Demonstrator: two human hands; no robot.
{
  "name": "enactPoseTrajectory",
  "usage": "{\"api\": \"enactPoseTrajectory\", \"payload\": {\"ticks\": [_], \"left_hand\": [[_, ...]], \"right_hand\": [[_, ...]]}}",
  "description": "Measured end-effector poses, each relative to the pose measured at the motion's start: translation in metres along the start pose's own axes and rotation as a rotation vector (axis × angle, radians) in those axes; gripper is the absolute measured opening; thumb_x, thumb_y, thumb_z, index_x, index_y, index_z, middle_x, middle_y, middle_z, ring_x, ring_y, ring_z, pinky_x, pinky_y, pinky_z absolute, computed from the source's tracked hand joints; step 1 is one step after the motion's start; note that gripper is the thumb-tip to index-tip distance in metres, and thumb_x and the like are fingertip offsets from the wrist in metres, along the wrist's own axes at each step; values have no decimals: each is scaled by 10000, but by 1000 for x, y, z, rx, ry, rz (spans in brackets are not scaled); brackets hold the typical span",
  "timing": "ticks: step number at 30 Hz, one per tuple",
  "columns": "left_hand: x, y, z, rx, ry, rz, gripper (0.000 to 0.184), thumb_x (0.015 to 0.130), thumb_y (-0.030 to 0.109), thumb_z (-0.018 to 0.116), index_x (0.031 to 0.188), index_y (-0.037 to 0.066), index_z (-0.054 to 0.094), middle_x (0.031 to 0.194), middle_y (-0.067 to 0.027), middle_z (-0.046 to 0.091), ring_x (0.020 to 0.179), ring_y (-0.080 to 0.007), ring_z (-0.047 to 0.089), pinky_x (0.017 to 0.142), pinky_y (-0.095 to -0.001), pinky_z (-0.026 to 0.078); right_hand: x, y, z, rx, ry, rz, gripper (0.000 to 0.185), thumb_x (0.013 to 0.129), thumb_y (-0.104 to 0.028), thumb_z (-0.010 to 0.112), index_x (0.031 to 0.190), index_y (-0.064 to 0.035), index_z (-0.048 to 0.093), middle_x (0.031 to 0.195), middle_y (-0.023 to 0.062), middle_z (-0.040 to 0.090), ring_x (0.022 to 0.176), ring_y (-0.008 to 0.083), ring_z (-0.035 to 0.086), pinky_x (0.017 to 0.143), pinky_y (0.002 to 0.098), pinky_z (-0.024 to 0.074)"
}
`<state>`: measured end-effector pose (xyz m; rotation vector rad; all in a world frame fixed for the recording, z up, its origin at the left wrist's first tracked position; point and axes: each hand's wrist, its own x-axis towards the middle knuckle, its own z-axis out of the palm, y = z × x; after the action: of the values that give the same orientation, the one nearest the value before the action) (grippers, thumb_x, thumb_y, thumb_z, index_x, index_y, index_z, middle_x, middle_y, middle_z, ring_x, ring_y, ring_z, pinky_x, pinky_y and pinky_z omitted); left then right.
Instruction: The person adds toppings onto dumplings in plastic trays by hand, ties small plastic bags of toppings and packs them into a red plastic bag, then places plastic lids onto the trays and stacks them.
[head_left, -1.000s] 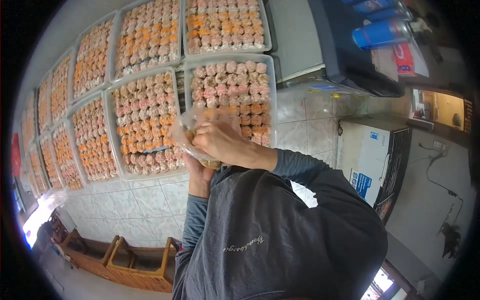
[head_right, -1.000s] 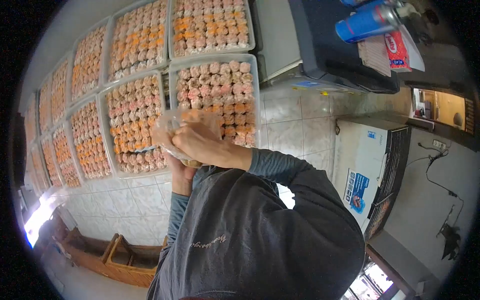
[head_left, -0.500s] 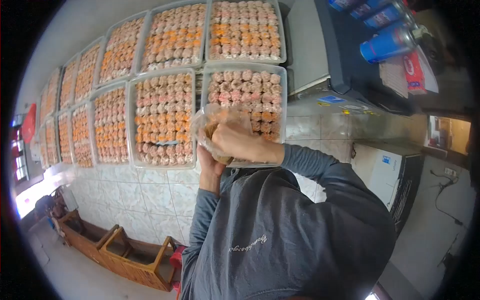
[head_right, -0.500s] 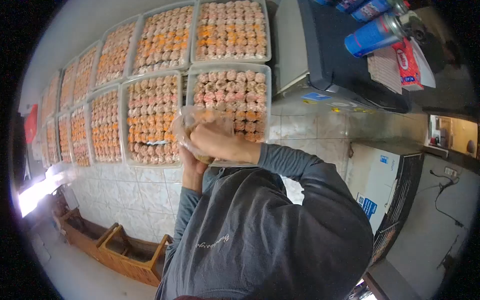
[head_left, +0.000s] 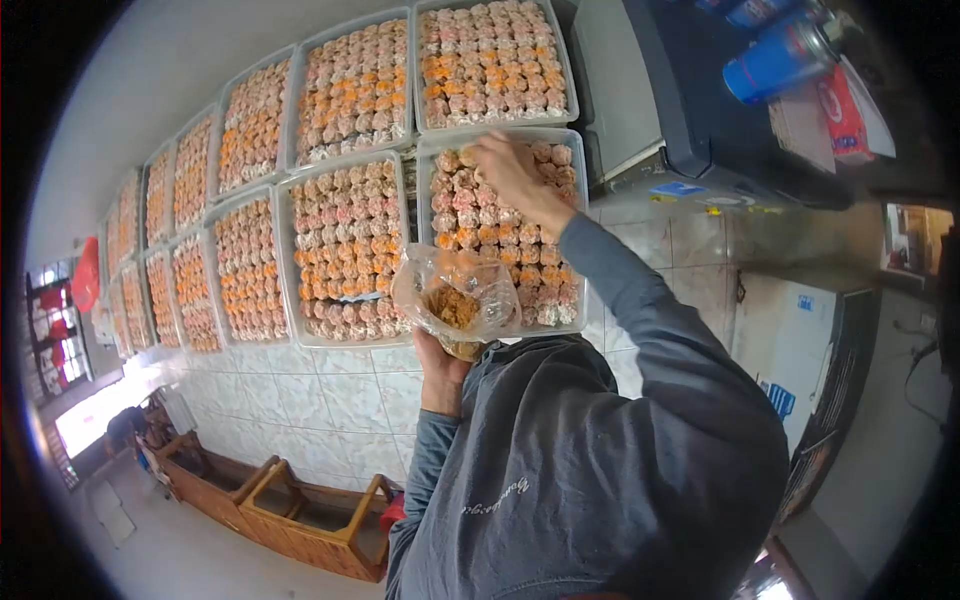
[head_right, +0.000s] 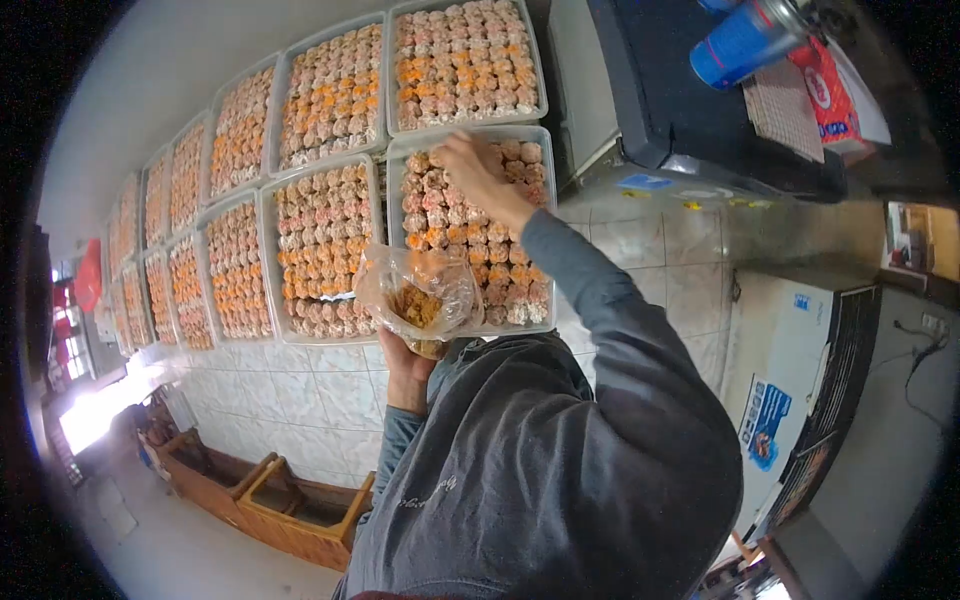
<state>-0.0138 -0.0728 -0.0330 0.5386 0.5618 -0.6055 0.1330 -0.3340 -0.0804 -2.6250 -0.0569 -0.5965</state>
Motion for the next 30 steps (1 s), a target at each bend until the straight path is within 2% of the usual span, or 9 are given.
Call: {"api": "enactPoseTrajectory", "payload": {"ticks": [6, 10, 15, 18, 22, 24, 25, 27, 30], "left_hand": [[7, 25, -2, 25, -55, -90, 609, 1019, 510, 408, 1420, 55, 469, 1397, -142, 549, 1255, -332, 550, 1038, -542, 473], [15, 57, -5, 54, -127, -132, 604, 1019, 509, 416, 1415, 57, 476, 1382, -138, 561, 1243, -324, 558, 1043, -521, 474], [2, 124, -27, 114, -156, -147, 593, 1013, 506, 430, 1406, 66, 488, 1382, -123, 565, 1240, -317, 562, 1050, -491, 469], [-3, 167, -53, 118, -152, -180, 588, 1013, 503, 430, 1408, 71, 489, 1388, -119, 562, 1243, -315, 561, 1045, -493, 473], [-6, 219, -72, 154, -210, -205, 600, 1015, 510, 423, 1423, 73, 471, 1392, -123, 556, 1240, -312, 565, 1049, -496, 473], [-10, 235, -79, 87, -212, -243, 587, 1025, 487, 406, 1427, 63, 464, 1395, -131, 553, 1240, -317, 565, 1052, -499, 472], [-11, 243, -81, 129, -172, -241, 572, 1026, 479, 429, 1413, 61, 473, 1383, -131, 556, 1232, -311, 566, 1038, -492, 479], [-3, 256, -85, 141, -171, -239, 557, 1031, 465, 434, 1404, 54, 475, 1377, -138, 557, 1234, -304, 562, 1033, -484, 482], [1, 265, -73, 96, -200, -230, 543, 1040, 446, 408, 1403, 48, 474, 1374, -136, 562, 1232, -299, 567, 1038, -478, 480]], "right_hand": [[-48, 57, -82, -330, -105, 139, 169, 801, -10, 586, 899, 21, 720, 1039, 153, 655, 1073, 318, 580, 900, 422, 505], [-40, 57, -71, -460, -52, 261, 122, 798, -34, 597, 805, 13, 709, 945, 168, 676, 975, 321, 624, 832, 430, 523], [-24, 7, -47, -163, 211, 394, 166, 872, -113, 640, 753, -6, 686, 837, 155, 686, 876, 358, 634, 749, 470, 507], [-15, -12, -36, -324, -59, 653, 175, 888, -127, 636, 799, 6, 708, 864, 178, 691, 875, 364, 647, 762, 472, 512], [7, -34, -21, -358, 191, 455, 173, 894, -119, 629, 876, 18, 733, 877, 206, 697, 851, 372, 659, 777, 461, 522], [16, -50, -13, -254, -168, 892, 138, 859, -87, 618, 792, 10, 691, 788, 237, 637, 777, 385, 632, 696, 453, 482], [14, -66, -5, -237, -180, 904, 138, 859, -87, 618, 792, 10, 691, 788, 237, 637, 777, 385, 632, 696, 453, 482], [34, -89, -5, -264, 287, 292, 158, 866, -118, 633, 833, 10, 719, 775, 227, 646, 756, 337, 651, 674, 422, 494], [54, -218, -16, 343, -75, 365, 172, 866, -149, 694, 920, 5, 746, 856, 166, 704, 878, 297, 681, 795, 375, 529]]}}
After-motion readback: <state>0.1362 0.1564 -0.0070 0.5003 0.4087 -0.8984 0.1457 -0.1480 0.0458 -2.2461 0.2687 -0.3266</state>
